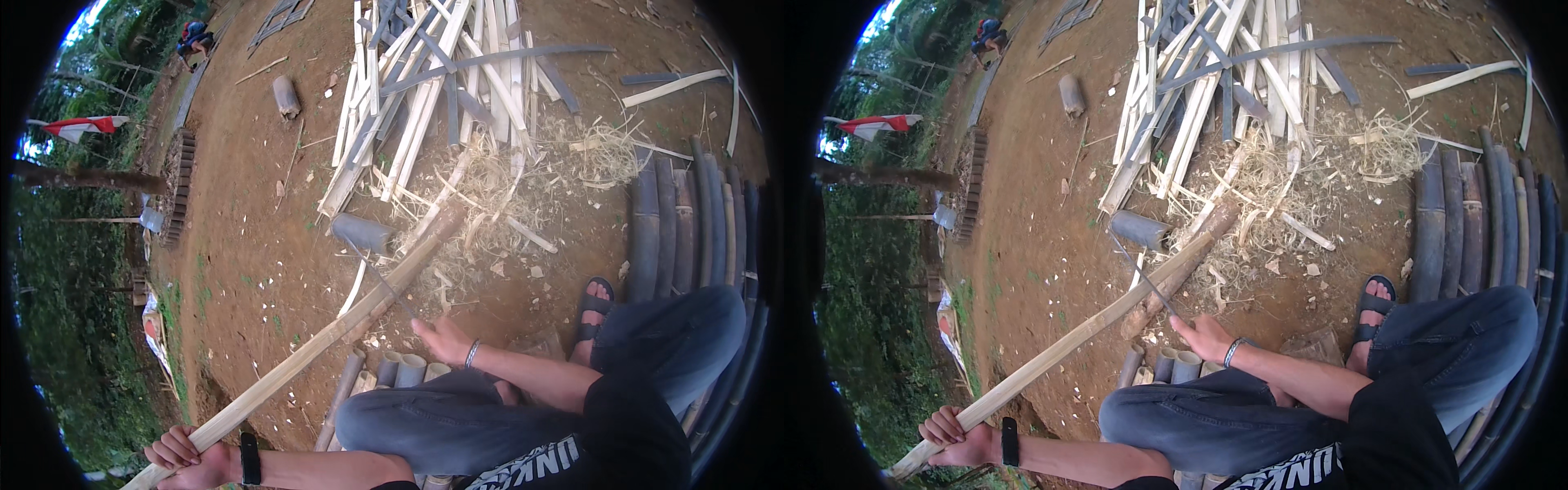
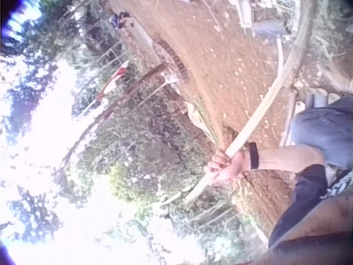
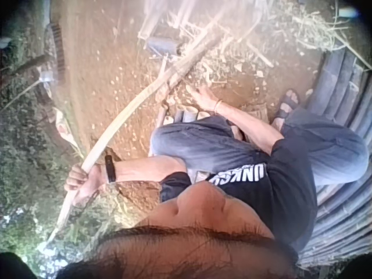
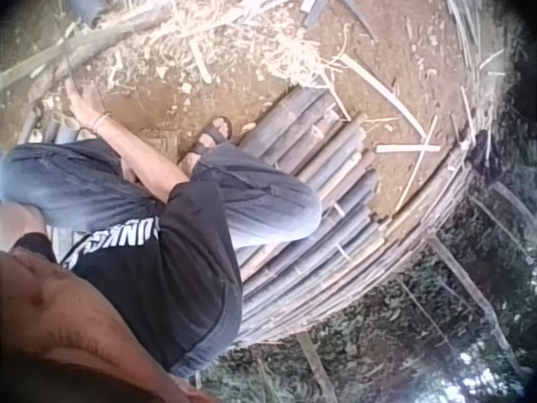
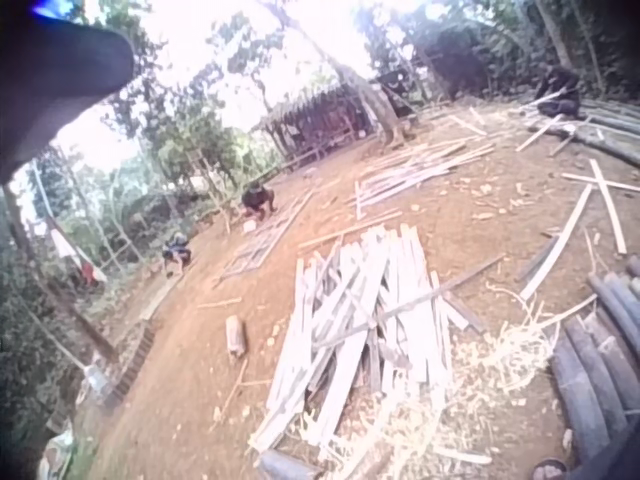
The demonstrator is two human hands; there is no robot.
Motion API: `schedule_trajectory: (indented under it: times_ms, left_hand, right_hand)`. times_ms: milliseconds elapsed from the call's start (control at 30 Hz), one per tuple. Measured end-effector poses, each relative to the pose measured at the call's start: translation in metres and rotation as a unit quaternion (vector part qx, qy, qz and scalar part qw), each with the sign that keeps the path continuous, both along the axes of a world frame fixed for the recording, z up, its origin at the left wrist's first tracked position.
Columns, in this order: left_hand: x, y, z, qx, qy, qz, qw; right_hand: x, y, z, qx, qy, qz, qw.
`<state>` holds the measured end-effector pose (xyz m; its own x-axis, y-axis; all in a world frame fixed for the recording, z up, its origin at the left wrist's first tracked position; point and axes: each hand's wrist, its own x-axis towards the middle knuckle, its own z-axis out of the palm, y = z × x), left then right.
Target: The person shaves a long bamboo strip using a blade, removing outer layers and smoothing the surface while sitting.
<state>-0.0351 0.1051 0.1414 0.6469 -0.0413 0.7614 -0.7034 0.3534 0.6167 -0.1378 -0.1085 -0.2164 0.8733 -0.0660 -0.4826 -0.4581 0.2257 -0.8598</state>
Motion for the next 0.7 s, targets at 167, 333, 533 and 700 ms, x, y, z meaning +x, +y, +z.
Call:
schedule_trajectory:
  times_ms: [167,333,533,700]
  left_hand:
    - [-0.006,-0.009,0.003,-0.003,0.003,0.01,1.0]
    - [-0.002,-0.005,-0.001,-0.015,-0.006,-0.009,1.0]
    - [-0.008,-0.013,0.003,-0.03,-0.002,0.026,0.999]
    - [-0.005,-0.01,-0.001,-0.013,-0.006,0.019,1.0]
  right_hand:
    - [-0.022,0.007,-0.02,-0.09,-0.061,-0.015,0.994]
    - [-0.016,0.025,-0.016,-0.008,0.003,-0.048,0.999]
    - [-0.012,0.01,-0.03,-0.043,0.022,-0.063,0.997]
    - [-0.025,0.027,-0.035,-0.039,-0.015,-0.064,0.997]
